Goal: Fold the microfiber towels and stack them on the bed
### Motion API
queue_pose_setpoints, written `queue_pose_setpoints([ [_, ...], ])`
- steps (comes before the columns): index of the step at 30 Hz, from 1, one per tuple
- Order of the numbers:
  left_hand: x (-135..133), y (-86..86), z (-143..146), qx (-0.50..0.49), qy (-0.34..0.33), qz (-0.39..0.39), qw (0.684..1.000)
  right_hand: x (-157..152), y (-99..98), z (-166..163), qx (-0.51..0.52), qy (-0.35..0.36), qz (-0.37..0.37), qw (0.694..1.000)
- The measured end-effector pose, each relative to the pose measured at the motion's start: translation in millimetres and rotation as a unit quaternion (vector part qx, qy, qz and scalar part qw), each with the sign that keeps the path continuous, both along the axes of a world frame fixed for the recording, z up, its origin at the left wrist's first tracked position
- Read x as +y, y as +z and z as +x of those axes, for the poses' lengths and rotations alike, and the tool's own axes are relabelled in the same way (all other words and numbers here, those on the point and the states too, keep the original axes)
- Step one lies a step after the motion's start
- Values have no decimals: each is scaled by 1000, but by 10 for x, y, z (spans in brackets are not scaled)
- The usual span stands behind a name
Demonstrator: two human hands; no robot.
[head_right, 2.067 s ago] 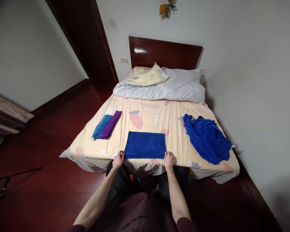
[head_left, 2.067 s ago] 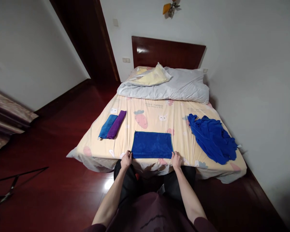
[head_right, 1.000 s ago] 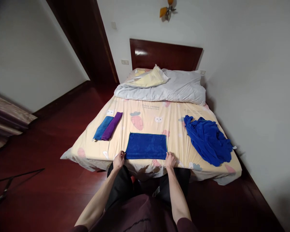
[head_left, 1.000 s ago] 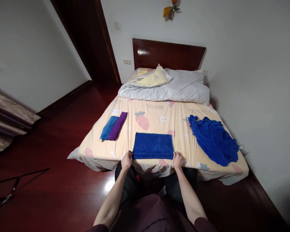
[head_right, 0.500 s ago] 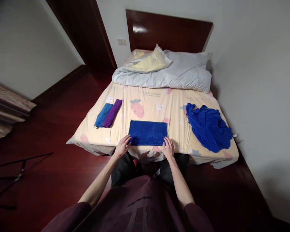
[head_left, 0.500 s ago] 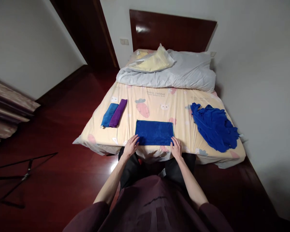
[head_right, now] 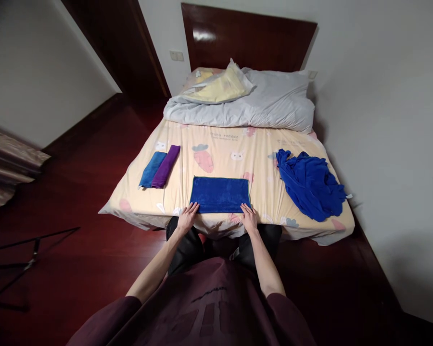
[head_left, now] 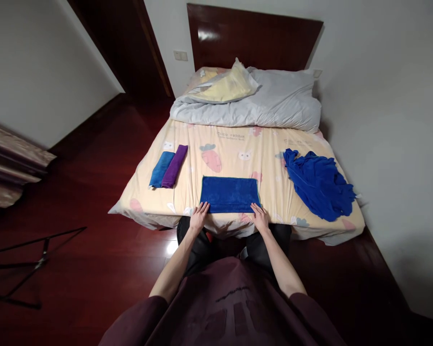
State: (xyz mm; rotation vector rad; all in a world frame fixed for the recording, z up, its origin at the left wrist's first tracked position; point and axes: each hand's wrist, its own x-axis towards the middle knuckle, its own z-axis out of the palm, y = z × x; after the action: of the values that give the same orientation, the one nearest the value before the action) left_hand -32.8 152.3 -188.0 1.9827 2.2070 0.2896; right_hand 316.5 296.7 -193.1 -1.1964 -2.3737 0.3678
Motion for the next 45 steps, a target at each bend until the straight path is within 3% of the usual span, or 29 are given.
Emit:
queue_pose_setpoints([
  [11, 215, 136, -110, -3, -14, -21, 1000, 221, 164, -74, -65, -64, -25, 996],
  [18, -185, 74, -222, -82, -36, 30, 996, 34, 99, 286, 12, -8, -74, 997],
  [20, -296, 31, -282, -157, -20, 44, 986, -5, 29, 391, 86, -11, -113, 990],
  [23, -327, -12, -391, -275, 31, 64, 959, 36, -69, 472, 196, -75, -171, 963],
  [27, -239, -15, -492, -356, 88, 68, 928, 134, -140, 485, 252, -96, -212, 939],
  [34, -147, 61, -438, -353, 105, 70, 927, 108, -125, 459, 251, -97, -236, 934],
  [45, -128, 125, -478, -319, 185, 69, 927, 212, -118, 474, 252, -120, -230, 932],
])
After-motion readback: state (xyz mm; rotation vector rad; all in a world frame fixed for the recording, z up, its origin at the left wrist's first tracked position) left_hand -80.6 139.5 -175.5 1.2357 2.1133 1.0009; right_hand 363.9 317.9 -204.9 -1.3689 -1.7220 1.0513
